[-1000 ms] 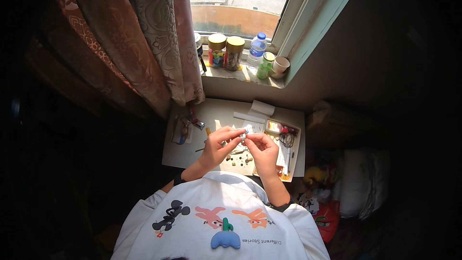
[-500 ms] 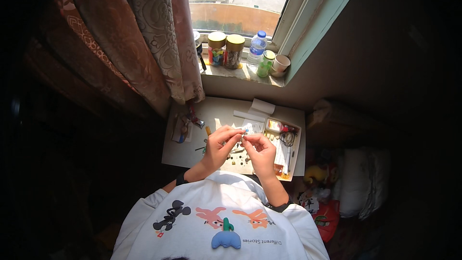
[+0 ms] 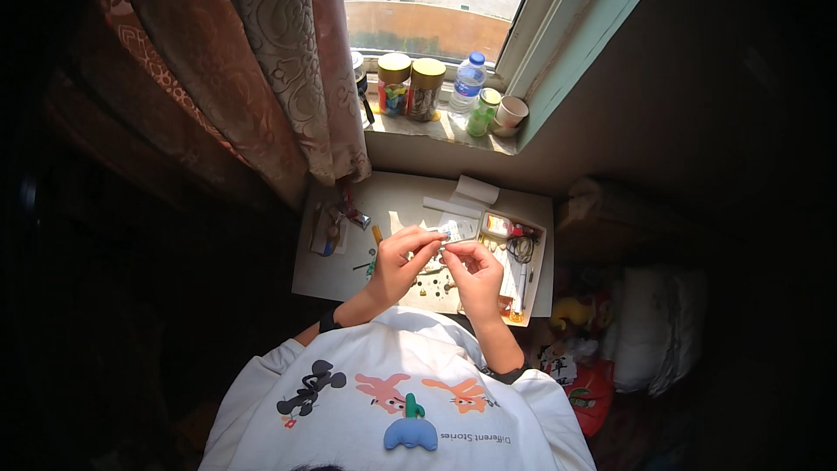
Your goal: The person manipulates small wires and electronic components at a desk, picking up items from a small tray to connect or adjust them.
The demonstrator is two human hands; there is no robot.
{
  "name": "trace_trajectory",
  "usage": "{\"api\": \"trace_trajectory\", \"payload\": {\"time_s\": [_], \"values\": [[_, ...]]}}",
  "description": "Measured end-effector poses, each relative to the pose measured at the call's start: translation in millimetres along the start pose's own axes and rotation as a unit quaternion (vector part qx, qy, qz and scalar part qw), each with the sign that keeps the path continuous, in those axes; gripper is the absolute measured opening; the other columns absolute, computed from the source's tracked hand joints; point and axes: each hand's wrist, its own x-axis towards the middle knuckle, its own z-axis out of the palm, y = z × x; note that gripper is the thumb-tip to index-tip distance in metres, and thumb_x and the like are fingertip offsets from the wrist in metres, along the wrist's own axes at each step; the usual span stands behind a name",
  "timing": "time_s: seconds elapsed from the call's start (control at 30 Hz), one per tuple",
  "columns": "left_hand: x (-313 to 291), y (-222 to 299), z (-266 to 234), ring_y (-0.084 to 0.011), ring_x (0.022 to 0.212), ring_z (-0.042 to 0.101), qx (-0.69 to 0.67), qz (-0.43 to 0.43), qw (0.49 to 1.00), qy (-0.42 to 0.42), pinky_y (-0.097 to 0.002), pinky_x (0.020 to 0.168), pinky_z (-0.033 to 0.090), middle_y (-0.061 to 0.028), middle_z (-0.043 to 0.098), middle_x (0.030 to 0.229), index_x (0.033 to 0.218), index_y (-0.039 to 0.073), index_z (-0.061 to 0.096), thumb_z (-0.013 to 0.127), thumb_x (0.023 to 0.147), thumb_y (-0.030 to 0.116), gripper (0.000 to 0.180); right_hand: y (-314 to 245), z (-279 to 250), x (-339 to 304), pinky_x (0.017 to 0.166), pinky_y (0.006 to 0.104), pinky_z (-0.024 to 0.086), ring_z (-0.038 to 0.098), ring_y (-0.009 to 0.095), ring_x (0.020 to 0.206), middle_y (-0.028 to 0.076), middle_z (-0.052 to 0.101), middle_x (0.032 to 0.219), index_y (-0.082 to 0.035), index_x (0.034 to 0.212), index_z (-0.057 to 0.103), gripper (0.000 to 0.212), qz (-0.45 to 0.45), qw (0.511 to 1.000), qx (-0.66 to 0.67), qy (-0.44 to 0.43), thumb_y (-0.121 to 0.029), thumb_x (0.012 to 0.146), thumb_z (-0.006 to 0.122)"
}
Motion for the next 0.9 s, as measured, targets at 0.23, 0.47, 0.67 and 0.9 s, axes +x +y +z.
{"api": "trace_trajectory", "payload": {"time_s": [0.23,0.47,0.67,0.9], "values": [[2.0,0.5,-4.2,-0.0145,0.065,0.056,0.013,0.004,1.000,-0.015,-0.0247,0.055,0.042,-0.0093,0.060,0.075,0.097,-0.001,0.064,0.060,0.081,0.001,0.017,-4.2,7.2,1.0,0.075,0.0225,0.048,0.058,0.010,0.083,0.006,0.059,0.091,0.004,0.100,0.058,0.020,-0.033,0.999,-0.023,0.013,0.003,0.080,0.061],[1.4,-3.3,-6.7,-0.0149,0.065,0.055,0.025,0.006,0.999,-0.022,-0.0253,0.055,0.042,-0.0095,0.060,0.076,0.100,0.000,0.064,0.060,0.081,0.001,0.020,0.8,5.9,0.8,0.076,0.0227,0.049,0.058,0.011,0.083,0.006,0.059,0.093,0.004,0.105,0.059,0.025,-0.071,0.993,-0.089,0.010,0.003,0.079,0.061],[-1.1,-6.6,-8.0,-0.0146,0.064,0.055,0.037,0.006,0.999,-0.031,-0.0249,0.055,0.042,-0.0096,0.060,0.076,0.102,0.001,0.064,0.059,0.081,0.000,0.022,3.3,6.8,-0.4,0.076,0.0225,0.049,0.059,0.011,0.083,0.006,0.058,0.093,0.004,0.105,0.060,0.025,-0.060,0.994,-0.085,0.012,0.004,0.079,0.062],[-2.3,-6.4,-7.6,-0.0137,0.063,0.054,0.025,-0.014,0.999,-0.029,-0.0245,0.055,0.041,-0.0093,0.059,0.074,0.101,0.001,0.064,0.060,0.081,0.000,0.021,-0.1,8.5,-1.6,0.075,0.0220,0.048,0.058,0.011,0.081,0.006,0.058,0.091,0.003,0.103,0.061,0.025,-0.084,0.989,-0.119,0.016,0.004,0.078,0.062]]}}
